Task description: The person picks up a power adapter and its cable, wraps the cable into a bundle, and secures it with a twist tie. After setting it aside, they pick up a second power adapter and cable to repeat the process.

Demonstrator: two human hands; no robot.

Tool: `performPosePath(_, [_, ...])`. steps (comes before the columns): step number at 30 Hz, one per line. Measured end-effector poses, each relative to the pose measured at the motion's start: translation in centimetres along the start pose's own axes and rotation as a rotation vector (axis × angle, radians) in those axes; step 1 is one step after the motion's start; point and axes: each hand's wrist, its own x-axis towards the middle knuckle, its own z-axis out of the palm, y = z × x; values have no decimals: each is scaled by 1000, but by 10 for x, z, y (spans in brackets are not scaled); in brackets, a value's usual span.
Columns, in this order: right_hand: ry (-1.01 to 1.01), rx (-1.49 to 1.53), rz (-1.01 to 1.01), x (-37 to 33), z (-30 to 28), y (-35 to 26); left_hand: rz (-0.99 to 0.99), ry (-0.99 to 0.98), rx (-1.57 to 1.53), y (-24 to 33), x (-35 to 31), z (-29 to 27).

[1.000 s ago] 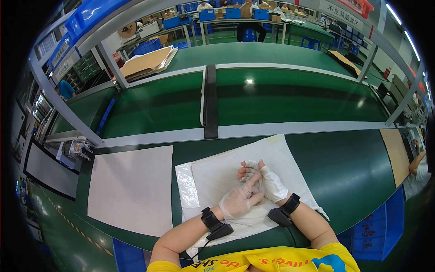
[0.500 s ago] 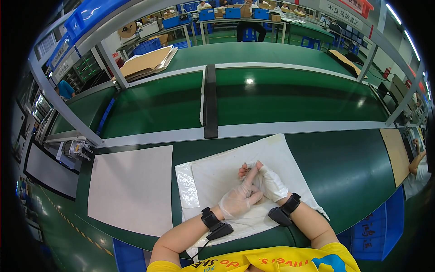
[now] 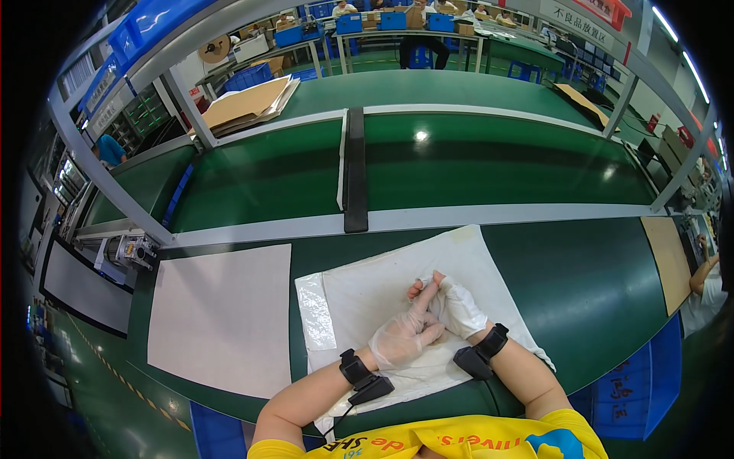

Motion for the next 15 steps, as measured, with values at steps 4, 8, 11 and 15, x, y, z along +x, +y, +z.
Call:
performPosePath(4, [46, -9, 1, -1, 2, 0, -31, 27, 20, 7, 0, 0])
performPosePath(8, [-21, -104, -11, -5, 11, -3, -27, 40, -40, 8, -1, 0])
performPosePath(11, [-30, -157, -42, -5, 8, -2, -19, 44, -29, 9, 0, 1])
performPosePath(15, [-12, -61, -33, -3, 0, -1, -56, 28, -24, 10, 2, 1])
